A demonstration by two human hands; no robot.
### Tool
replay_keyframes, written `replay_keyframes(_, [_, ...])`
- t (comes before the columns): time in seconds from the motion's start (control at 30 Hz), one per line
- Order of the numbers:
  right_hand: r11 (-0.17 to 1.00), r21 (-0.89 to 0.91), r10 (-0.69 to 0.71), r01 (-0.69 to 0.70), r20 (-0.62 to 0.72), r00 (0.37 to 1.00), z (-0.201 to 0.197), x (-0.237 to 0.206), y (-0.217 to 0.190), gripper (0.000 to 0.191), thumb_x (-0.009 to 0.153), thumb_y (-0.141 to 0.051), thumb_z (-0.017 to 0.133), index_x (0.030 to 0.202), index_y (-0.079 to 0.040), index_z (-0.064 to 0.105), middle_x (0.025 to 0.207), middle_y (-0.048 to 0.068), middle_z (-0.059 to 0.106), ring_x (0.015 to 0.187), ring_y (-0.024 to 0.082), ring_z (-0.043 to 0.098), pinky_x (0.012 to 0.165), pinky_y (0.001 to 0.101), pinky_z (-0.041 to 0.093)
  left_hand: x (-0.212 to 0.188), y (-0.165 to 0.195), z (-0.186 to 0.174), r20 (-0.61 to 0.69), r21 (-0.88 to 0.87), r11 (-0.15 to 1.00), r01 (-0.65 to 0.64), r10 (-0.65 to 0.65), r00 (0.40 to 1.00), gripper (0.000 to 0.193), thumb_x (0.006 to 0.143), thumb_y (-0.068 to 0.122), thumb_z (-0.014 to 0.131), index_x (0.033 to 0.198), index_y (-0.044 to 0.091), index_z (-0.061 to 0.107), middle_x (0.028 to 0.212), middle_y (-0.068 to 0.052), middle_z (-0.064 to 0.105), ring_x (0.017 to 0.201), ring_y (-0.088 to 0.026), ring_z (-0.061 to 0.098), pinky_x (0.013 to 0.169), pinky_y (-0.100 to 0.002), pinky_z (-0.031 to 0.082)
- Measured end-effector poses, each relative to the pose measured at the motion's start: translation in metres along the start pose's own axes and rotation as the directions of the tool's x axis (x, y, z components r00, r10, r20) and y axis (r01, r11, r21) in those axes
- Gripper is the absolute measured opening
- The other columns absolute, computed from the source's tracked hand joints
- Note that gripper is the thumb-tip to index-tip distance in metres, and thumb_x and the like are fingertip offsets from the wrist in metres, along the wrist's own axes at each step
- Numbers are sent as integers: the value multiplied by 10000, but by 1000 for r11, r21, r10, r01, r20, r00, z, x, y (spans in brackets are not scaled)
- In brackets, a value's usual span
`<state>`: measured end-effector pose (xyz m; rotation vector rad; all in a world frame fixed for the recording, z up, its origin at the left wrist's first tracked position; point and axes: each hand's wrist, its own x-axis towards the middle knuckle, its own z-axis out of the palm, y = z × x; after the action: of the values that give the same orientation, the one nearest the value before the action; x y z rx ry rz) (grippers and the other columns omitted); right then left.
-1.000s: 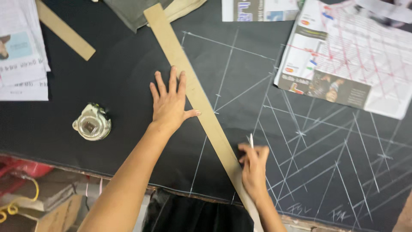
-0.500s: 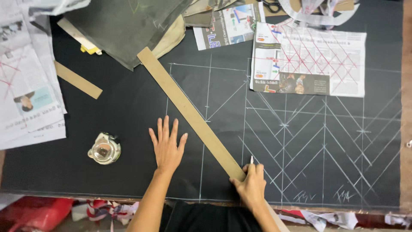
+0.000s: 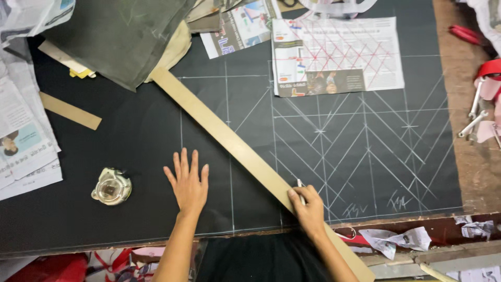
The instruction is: The person uses a long wooden ruler and a white chalk-like marker to draw straight lines on a large black sheet laid on a work table. They repeatedly reposition the ruler and draw intersecting lines, creating a geometric pattern across the surface.
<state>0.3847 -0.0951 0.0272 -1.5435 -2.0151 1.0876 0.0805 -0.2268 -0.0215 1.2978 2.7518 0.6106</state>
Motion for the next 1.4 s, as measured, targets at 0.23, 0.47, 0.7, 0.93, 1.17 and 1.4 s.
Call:
replay_keyframes(0.23, [979,-43,-204,199,-191,960,-51,41,45,243,928,-242,752,990,-8,734,870,104,666,811,217,643,766,346,496,-5,6,-6,-2,-42,998,44,-44,999,617,1022,456,526,1526,102,486,1655,-158,333,1566,-373,195,1232,-645,57])
replay_keyframes(0.47, [978,-167,-170,126,-283,944,-70,73,79,249,954,-247,747,1028,-9,749,868,128,619,791,274,610,751,387,478,-19,26,-16,20,0,994,105,-105,994,722,919,552,617,1494,128,511,1631,-153,336,1546,-369,184,1209,-648,49])
replay_keyframes(0.7, [964,-231,-200,135,-288,936,-55,69,92,234,978,-273,728,1029,-45,750,887,109,596,818,280,604,749,402,467,-61,37,-24,-11,-22,986,166,-166,986,705,904,523,654,1471,124,526,1634,-152,345,1548,-359,210,1227,-649,65])
replay_keyframes(0.93, [973,-192,-177,128,-268,947,-52,65,92,220,1032,-259,691,1059,-47,742,904,103,576,801,266,570,740,408,444,-103,49,-27,-14,-9,977,211,-212,977,671,927,490,656,1477,121,545,1629,-122,374,1543,-345,237,1233,-643,92])
replay_keyframes(1.17, [977,-180,-166,116,-289,943,-50,64,83,223,1021,-274,690,1051,-59,742,941,89,609,833,261,607,763,397,468,-96,49,-27,-28,-17,975,222,-222,975,670,906,496,666,1457,129,559,1617,-114,379,1542,-331,238,1232,-631,85])
replay_keyframes(1.4, [965,-230,-196,128,-304,933,-47,62,83,215,1025,-272,692,1058,-66,743,965,95,610,864,284,613,766,402,468,-101,47,-23,-31,-31,973,231,-231,972,660,911,489,665,1458,134,556,1618,-108,398,1547,-324,248,1250,-613,79])
